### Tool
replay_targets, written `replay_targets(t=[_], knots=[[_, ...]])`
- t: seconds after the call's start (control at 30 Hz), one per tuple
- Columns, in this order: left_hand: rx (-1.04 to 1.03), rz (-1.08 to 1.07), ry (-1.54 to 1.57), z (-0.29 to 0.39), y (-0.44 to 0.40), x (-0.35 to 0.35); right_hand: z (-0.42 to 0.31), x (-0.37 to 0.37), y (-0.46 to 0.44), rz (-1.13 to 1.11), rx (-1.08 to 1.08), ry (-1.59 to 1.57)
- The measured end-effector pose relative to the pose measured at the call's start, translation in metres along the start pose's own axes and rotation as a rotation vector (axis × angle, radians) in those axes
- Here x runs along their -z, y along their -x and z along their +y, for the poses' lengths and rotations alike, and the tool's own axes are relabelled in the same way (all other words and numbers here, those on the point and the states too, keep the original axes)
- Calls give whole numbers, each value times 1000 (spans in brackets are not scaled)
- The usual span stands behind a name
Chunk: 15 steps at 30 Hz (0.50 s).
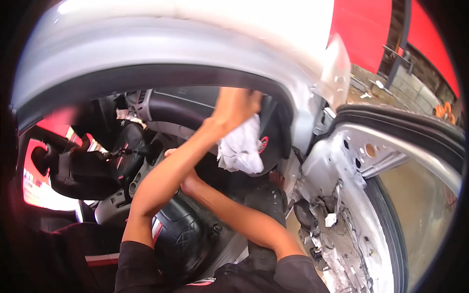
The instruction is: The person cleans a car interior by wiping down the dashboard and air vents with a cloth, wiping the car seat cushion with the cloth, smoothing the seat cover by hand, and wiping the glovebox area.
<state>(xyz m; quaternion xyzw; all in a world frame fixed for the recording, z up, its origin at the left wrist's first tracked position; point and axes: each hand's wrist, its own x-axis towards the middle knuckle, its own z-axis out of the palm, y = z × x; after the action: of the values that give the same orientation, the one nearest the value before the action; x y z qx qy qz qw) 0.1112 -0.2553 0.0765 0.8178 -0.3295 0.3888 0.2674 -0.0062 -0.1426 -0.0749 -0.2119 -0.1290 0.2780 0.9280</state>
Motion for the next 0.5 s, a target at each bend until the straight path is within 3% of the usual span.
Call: replay_targets(t=[0.07, 0.1, 0.2, 0.27, 0.3, 0.33, 0.37, 0.4, 0.43, 0.47, 0.5], knots=[[99, -67, 156, 16, -2, 4, -19, -8, 2, -6, -138, 65], [368, -201, 336, 15, -5, 14, -20, -13, 4, 16, -118, 64], [805, -145, 676, 21, 1, 56, -38, -35, 16, 76, -112, 193], [714, -176, 599, 29, 20, 87, -40, -38, 24, 104, -80, 270], [591, -187, 718, 33, 36, 95, -34, -36, 22, 154, -23, 260], [533, -299, 717, 48, 49, 114, -31, -26, 15, 98, -7, 324], [320, -476, 546, 70, 53, 142, -27, -15, 9, 44, 12, 387], [53, -483, 486, 83, 59, 153, -22, -14, 7, 38, 6, 405], [64, -573, 436, 105, 67, 166, -18, -14, 7, 32, 0, 423], [-54, -619, 221, 129, 67, 180, -21, -17, 5, 77, -195, 425], [-148, -638, 148, 144, 75, 185, -22, -26, 16, 72, -179, 432]])
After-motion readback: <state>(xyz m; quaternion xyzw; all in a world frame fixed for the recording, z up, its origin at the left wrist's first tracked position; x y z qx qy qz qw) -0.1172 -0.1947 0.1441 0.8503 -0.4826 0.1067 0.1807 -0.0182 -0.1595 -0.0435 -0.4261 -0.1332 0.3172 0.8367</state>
